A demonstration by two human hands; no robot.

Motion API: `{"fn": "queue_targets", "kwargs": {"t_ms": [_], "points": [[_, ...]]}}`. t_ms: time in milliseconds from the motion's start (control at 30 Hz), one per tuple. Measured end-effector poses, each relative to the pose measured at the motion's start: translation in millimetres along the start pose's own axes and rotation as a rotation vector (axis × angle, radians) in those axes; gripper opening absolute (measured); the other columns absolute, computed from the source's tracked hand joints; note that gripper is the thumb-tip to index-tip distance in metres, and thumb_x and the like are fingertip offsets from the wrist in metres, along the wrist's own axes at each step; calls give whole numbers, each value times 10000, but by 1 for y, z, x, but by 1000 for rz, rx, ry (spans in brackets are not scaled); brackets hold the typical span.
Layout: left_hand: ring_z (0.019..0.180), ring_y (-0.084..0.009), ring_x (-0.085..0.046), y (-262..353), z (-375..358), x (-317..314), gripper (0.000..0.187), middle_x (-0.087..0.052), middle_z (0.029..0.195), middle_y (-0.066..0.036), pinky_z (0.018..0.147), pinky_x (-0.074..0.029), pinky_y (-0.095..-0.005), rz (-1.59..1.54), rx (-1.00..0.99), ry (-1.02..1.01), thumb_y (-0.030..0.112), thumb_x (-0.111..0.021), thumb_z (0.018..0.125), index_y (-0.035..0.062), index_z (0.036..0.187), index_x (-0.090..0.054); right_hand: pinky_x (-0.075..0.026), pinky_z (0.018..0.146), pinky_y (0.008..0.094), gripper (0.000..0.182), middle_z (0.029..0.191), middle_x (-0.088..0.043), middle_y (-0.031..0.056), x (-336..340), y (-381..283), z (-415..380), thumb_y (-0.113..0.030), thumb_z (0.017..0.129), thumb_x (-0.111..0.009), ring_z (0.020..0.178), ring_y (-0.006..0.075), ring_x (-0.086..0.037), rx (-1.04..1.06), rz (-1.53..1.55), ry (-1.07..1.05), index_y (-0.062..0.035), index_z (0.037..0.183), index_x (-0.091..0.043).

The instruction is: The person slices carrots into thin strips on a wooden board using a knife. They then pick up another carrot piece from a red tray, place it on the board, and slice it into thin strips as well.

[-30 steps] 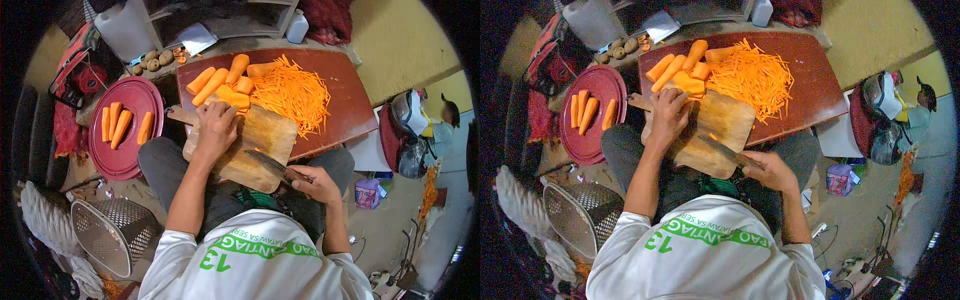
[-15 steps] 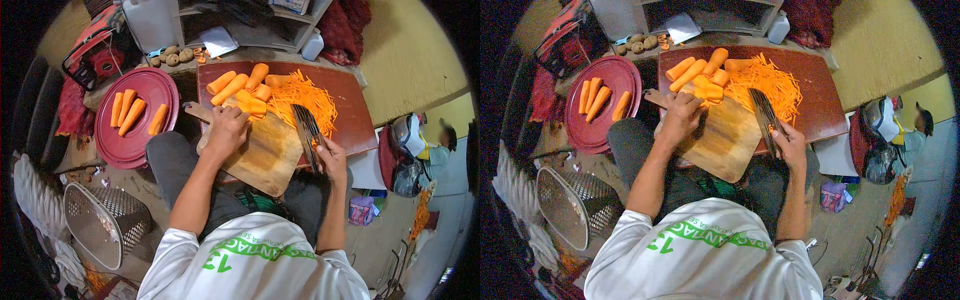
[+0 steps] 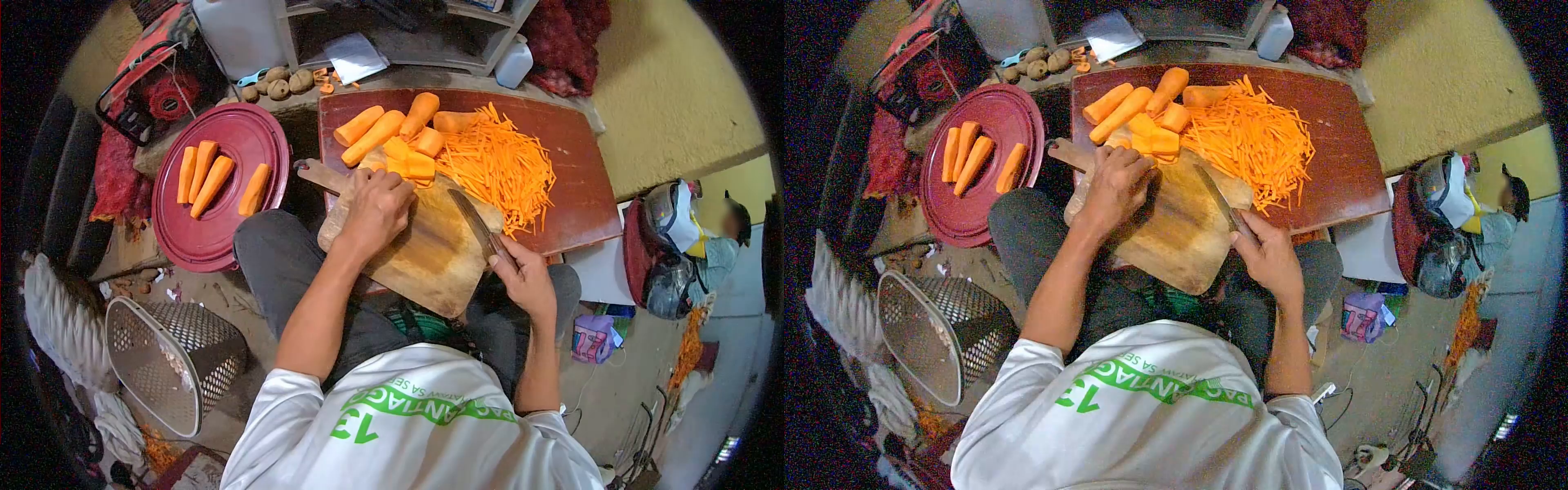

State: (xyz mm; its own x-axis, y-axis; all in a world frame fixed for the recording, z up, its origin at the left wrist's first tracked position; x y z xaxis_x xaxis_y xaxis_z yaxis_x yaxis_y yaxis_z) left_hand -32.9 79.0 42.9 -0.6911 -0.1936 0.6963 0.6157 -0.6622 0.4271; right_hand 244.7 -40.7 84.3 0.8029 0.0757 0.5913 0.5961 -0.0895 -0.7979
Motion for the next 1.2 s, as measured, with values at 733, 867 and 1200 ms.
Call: {"fn": "queue_targets", "kwargs": {"t_ms": [733,867,1200], "points": [[945,-407,-701,7,-5,-5,403,-722,1002,-189,868,-554,-504,-226,113,45,1,-749,860,26,1261,-716,-579,877,507,399,1053,-764,262,7,-2,5,-213,1009,-709,1000,468,-747,55,-323,9,-56,1372,-652],[740,-375,-729,8,-4,-10,262,-741,841,-165,667,-559,-479,-206,42,67,71,-752,932,26,1188,-719,-574,821,541,351,997,-750,260,-2,-17,5,-230,999,-720,942,496,-732,49,-398,-32,-77,1310,-666],[845,-395,-718,7,-7,-13,313,-730,918,-192,794,-561,-508,-175,73,53,20,-740,881,23,1194,-730,-556,810,491,316,934,-716,235,-6,-12,4,-208,1011,-693,899,436,-723,12,-386,-31,-53,1283,-650]]}}
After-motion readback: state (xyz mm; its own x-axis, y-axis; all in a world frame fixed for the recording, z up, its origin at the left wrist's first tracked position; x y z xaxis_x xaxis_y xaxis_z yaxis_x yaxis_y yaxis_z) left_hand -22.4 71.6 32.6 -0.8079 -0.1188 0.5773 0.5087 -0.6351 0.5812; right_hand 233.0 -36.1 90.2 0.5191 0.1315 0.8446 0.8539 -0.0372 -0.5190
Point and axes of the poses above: each hand's wrist, its own z-axis towards the middle knuckle, its own x-axis out of the back of the hand, y = z × x, the point moved 3 cm from there along z, towards the middle knuckle
